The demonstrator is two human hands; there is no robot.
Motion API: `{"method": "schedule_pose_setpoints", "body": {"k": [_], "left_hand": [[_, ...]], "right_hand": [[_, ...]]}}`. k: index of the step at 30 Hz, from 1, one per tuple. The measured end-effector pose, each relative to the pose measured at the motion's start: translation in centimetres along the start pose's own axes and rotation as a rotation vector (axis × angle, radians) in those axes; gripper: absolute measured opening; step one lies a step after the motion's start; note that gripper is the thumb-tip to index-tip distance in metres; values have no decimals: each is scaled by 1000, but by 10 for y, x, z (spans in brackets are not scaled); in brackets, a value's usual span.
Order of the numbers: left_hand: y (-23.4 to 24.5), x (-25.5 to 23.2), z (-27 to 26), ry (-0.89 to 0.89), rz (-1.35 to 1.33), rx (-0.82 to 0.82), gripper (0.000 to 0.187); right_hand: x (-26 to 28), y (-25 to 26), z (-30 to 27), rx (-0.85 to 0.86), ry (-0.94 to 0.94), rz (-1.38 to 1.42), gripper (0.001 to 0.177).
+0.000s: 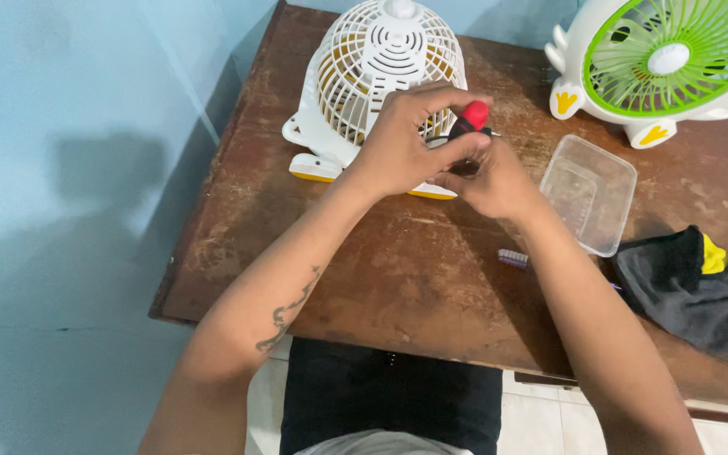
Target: The person uses a screwdriver to remove screws from the back and front grilles of a small electric fan. They place the removed screws into a small plastic container and continue unscrewing multiple fasteners from different positions on the fan housing.
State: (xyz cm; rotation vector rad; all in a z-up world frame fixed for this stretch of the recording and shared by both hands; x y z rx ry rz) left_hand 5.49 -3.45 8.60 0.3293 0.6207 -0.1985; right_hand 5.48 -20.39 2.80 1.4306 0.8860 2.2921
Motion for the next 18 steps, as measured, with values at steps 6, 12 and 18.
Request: {"method": "schedule_pose_setpoints", "body": {"k": [6,12,18], "left_hand": [[3,-5,-1,15,-61,84,34],[-1,-3,-1,24,-115,83,35],[-1,1,-1,-21,18,-112,35]], "right_hand": [[0,2,0,13,33,-67,21],[1,4,-2,-8,46,-95,27],[-2,-2,2,45,-1,1,28]]}}
Point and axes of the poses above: each hand's wrist, its own z-axis towards the middle knuckle, its own y-axis out of the back of the hand, x = y × z, the point moved 4 cm from there along z, towards the middle knuckle, and after that the axes turned 5 degrees about -z, right-handed, at the moved point
